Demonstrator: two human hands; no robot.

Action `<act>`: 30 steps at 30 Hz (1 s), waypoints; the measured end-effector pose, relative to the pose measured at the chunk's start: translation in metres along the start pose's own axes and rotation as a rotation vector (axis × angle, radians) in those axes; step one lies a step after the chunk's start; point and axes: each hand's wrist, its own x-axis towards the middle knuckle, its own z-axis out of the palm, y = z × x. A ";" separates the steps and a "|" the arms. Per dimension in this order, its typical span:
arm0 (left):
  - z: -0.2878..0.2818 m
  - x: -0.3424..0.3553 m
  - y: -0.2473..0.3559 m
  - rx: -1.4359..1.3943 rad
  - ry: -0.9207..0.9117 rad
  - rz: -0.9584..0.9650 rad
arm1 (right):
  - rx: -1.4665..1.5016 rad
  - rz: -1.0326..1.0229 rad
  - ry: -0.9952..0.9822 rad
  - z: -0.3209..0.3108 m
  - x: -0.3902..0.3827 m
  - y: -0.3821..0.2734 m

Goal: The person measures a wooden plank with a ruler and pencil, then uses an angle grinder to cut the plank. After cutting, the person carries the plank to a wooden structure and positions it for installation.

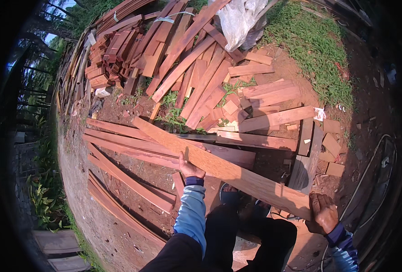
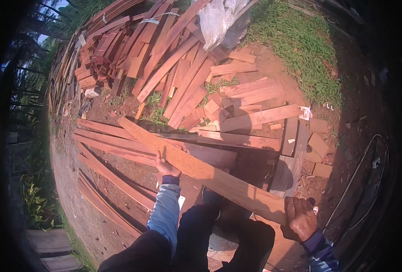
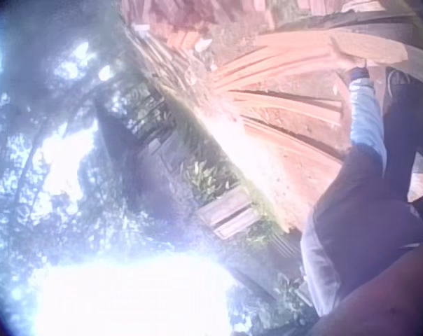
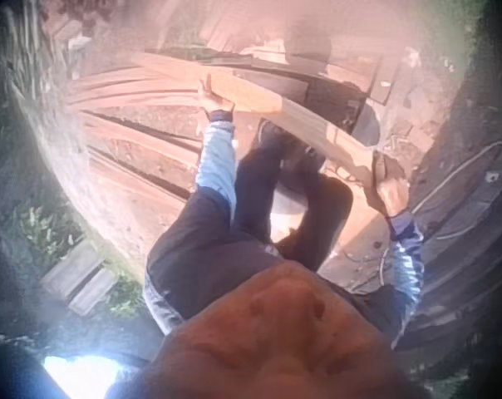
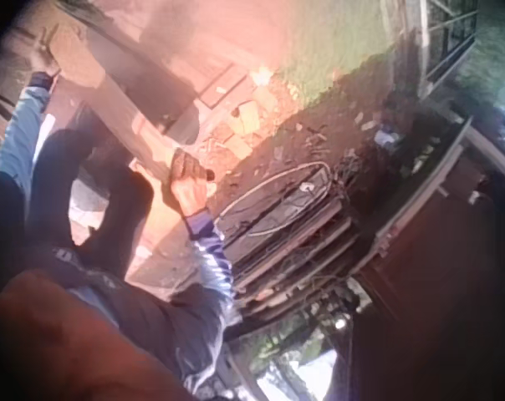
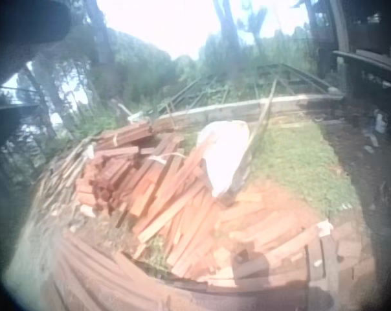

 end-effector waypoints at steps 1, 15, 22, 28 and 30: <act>-0.003 -0.016 0.010 0.006 -0.016 -0.042 | -0.028 -0.034 -0.014 -0.011 -0.013 -0.003; 0.140 -0.204 0.191 1.023 0.343 -0.076 | 1.454 0.820 0.554 -0.165 -0.254 -0.170; 0.247 -0.205 0.132 1.233 0.090 -0.297 | 1.953 1.343 1.348 -0.181 -0.228 -0.251; 0.327 -0.223 0.050 1.232 -0.159 -0.473 | 1.742 1.516 1.490 -0.197 -0.225 -0.267; 0.347 -0.232 0.024 1.224 -0.228 -0.529 | 1.715 1.574 1.582 -0.197 -0.224 -0.279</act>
